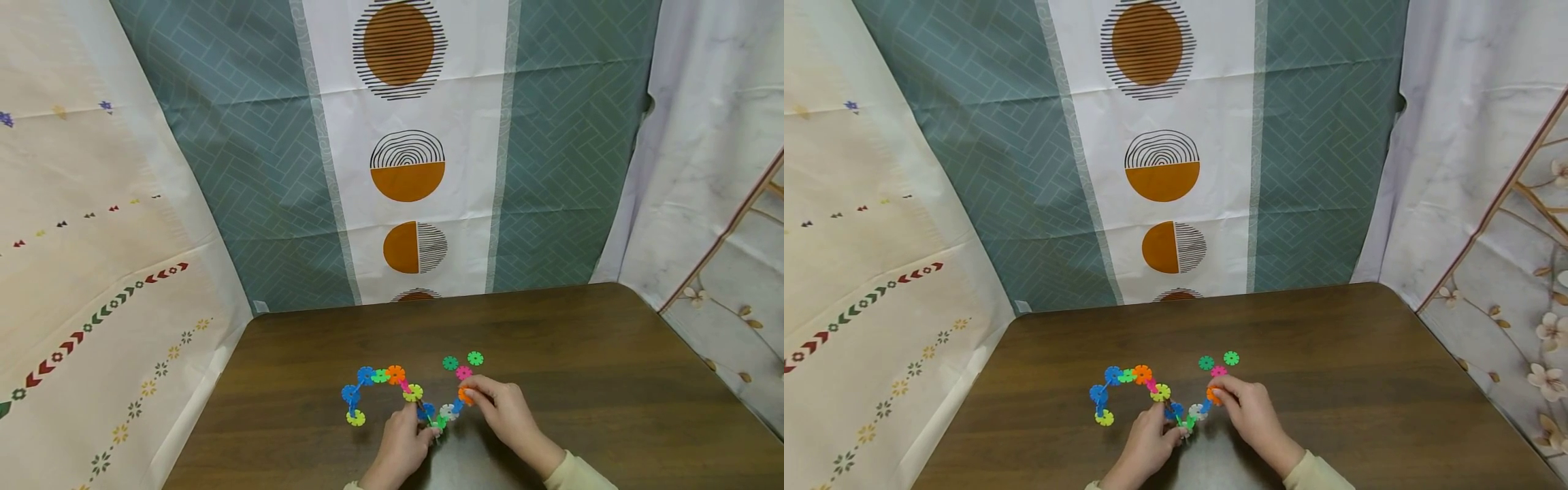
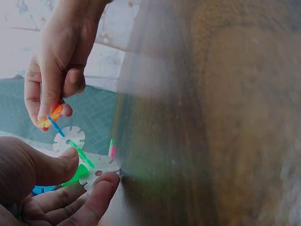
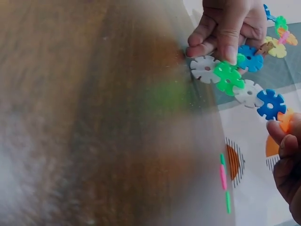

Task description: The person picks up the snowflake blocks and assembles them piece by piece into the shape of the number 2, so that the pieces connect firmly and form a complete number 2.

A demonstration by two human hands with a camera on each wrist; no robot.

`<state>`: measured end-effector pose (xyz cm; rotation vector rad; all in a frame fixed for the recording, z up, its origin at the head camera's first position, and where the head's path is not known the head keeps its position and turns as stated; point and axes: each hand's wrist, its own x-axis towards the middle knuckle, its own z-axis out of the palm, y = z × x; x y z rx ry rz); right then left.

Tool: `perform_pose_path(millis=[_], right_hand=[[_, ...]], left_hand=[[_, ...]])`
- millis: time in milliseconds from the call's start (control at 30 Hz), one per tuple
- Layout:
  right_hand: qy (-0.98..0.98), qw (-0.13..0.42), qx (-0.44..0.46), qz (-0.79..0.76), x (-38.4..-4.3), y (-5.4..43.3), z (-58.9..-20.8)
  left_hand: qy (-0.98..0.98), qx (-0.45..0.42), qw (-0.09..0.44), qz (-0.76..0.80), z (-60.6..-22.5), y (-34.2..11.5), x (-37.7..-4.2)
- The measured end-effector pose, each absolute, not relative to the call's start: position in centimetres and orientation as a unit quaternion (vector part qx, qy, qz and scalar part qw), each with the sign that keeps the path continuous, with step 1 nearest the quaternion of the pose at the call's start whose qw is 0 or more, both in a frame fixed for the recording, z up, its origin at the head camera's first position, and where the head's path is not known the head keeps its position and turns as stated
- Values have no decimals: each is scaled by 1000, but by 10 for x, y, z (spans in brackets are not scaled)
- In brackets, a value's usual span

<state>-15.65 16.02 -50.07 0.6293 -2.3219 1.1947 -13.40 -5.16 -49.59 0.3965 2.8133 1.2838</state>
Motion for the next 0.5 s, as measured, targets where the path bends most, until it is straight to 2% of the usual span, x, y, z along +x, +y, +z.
perform_pose_path(millis=[133, 300, 500], right_hand=[[-844, 254, 219, 418, -155, 156, -502], [-847, 263, 205, 414, -154, 153, -503], [-849, 266, 190, 415, -153, 151, -505]], left_hand=[[901, 132, 4, 413, -497, -52, -134], [900, 147, -8, 411, -500, -53, -133], [896, 127, 18, 425, -498, -52, -135]])
